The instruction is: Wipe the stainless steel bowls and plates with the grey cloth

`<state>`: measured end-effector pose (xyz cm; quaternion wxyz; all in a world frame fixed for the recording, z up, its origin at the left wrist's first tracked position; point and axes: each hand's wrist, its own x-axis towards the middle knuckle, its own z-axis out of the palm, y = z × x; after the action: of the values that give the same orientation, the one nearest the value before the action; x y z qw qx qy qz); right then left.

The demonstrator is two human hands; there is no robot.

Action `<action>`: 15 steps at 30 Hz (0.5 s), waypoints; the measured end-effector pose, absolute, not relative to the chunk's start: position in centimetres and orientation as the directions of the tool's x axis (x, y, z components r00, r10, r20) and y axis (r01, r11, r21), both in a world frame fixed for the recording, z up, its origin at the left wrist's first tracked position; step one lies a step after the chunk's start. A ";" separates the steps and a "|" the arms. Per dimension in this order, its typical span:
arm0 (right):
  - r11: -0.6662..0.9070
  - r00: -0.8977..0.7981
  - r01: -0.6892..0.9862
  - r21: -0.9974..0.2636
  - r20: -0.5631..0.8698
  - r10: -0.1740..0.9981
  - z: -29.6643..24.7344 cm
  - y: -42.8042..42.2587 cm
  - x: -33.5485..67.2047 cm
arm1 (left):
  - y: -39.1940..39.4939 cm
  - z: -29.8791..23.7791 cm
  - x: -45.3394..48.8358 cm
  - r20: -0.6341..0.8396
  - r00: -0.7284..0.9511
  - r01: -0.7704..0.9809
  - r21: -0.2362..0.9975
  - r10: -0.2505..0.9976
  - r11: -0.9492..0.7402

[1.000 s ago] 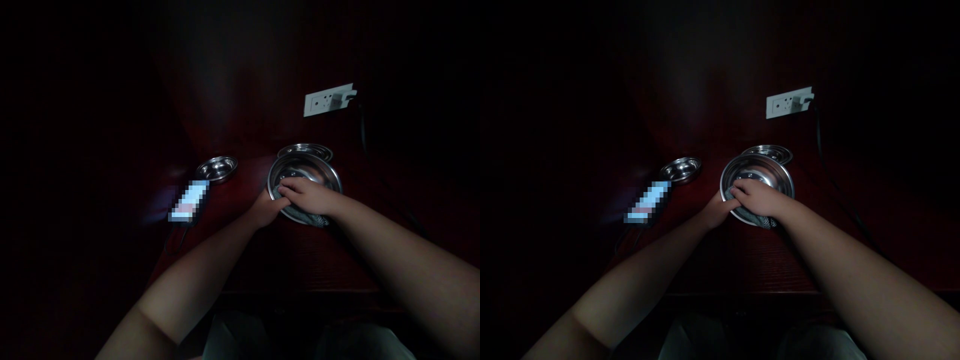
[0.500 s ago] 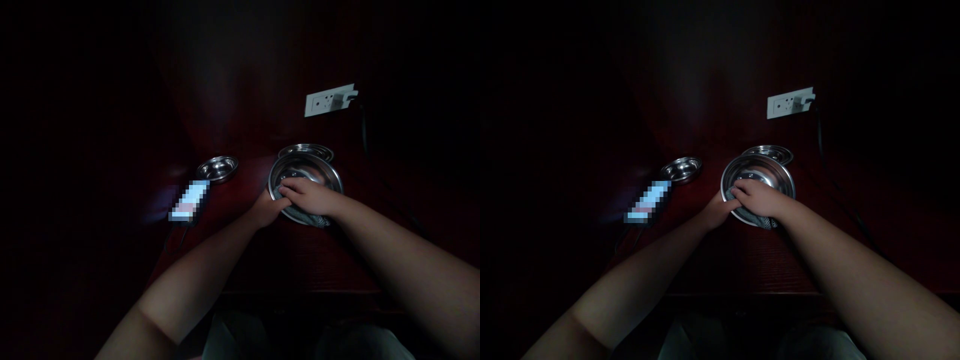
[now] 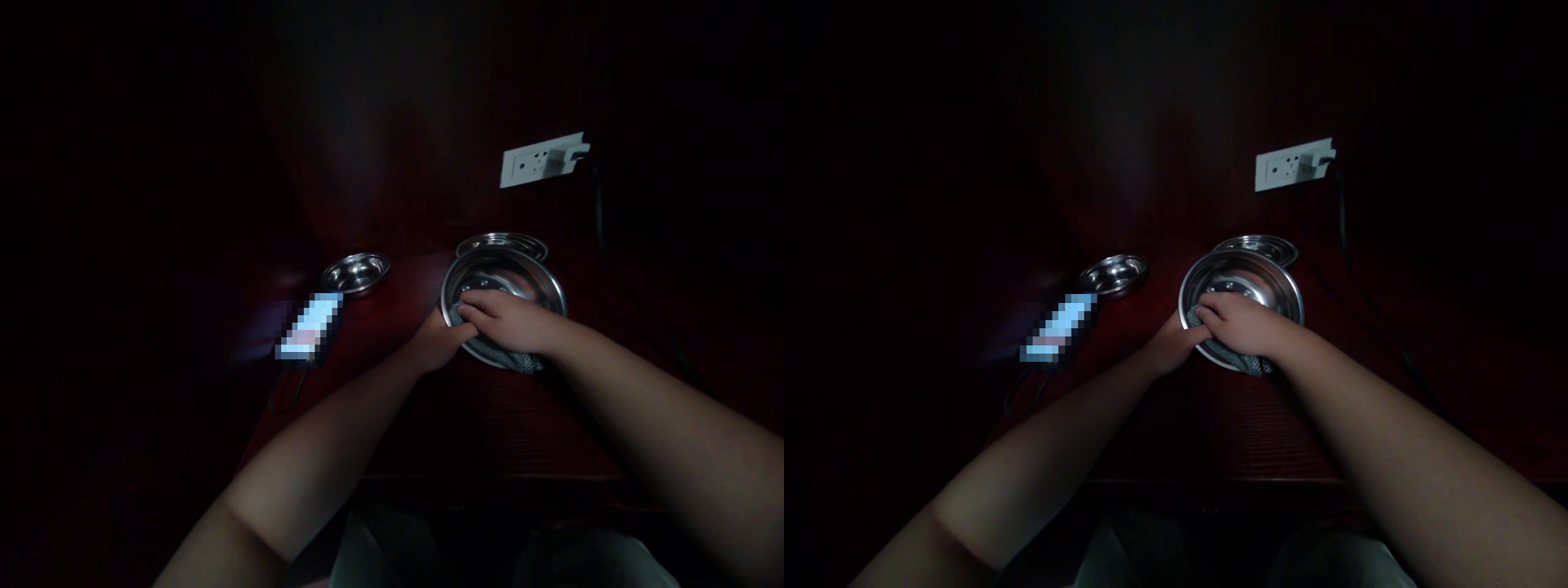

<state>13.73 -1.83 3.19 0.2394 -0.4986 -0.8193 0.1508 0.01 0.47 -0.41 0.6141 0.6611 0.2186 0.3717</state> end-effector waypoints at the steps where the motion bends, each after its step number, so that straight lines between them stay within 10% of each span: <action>1: 0.459 -0.390 0.744 -0.485 0.242 0.888 3.2 -1.9 13.7 | 0.5 -0.4 0.0 0.224 0.632 -0.163 0.974 0.742 -0.155; 15: 0.474 -0.407 0.748 -0.464 0.244 0.880 3.4 -2.0 13.6 | 0.5 -0.4 -0.2 0.228 0.634 -0.136 0.973 0.739 -0.184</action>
<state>13.61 -1.99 3.44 0.2322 -0.4927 -0.8265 0.1422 -0.21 0.49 -0.39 0.5987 0.6772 0.2226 0.3652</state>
